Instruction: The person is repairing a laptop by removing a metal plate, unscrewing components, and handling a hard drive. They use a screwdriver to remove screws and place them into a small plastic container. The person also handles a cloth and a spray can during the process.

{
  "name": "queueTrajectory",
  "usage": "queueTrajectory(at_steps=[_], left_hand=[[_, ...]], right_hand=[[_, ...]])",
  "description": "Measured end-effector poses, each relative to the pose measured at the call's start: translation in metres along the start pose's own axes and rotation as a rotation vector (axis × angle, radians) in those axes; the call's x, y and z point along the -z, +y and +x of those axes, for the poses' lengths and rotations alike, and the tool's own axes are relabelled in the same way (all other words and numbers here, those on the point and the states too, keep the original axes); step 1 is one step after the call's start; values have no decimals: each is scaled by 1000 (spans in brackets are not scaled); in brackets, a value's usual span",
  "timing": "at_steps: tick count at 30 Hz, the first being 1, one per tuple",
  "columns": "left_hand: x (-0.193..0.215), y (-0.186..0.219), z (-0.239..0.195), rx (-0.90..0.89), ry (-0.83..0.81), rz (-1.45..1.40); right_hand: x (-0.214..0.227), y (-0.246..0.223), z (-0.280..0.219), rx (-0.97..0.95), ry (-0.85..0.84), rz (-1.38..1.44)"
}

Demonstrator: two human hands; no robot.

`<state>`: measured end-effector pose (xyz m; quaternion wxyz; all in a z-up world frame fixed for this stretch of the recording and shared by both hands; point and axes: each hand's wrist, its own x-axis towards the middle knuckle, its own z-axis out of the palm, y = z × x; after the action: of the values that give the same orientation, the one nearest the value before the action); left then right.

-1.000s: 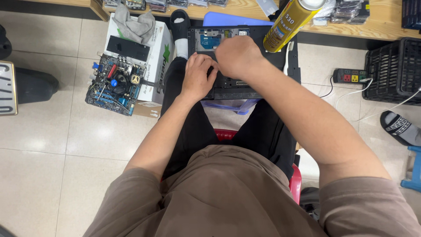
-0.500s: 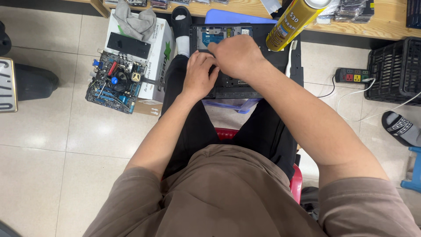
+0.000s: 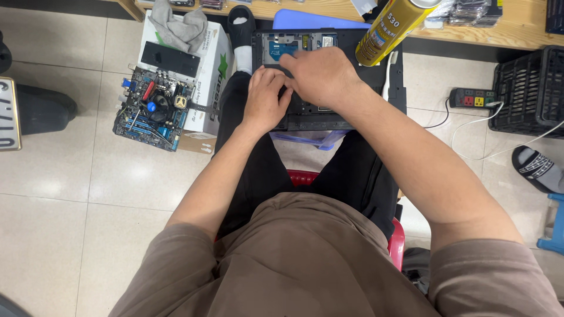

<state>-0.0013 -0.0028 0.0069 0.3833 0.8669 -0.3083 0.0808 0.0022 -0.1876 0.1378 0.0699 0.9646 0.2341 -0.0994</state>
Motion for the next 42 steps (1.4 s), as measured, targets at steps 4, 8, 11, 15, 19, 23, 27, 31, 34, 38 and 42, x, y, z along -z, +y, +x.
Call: queueTrajectory(at_steps=[4, 8, 11, 15, 19, 23, 27, 31, 34, 38, 42], left_hand=[[2, 0, -2, 6, -3, -14], [-1, -1, -1, -5, 10, 6], [1, 0, -4, -7, 21, -22], [1, 0, -1, 1, 1, 1], [1, -2, -3, 1, -16, 20], [1, 0, -3, -6, 20, -11], [2, 1, -1, 14, -10, -4], [0, 0, -1, 40, -32, 2], [2, 1, -2, 13, -4, -8], [2, 1, -2, 7, -11, -16], [1, 0, -4, 6, 8, -7]], right_hand=[[-17, 6, 4, 52, 131, 4], [-3, 5, 0, -2, 85, -2], [9, 1, -4, 28, -29, 88], [12, 2, -5, 27, -7, 6], [-1, 2, 3, -25, -69, -91], [0, 2, -3, 74, 76, 17], [-3, 4, -1, 53, 26, 0], [-19, 4, 7, 20, 87, -171], [6, -3, -2, 50, 54, 10], [5, -2, 1, -24, -79, -153], [-3, 0, 3, 29, 9, -13]])
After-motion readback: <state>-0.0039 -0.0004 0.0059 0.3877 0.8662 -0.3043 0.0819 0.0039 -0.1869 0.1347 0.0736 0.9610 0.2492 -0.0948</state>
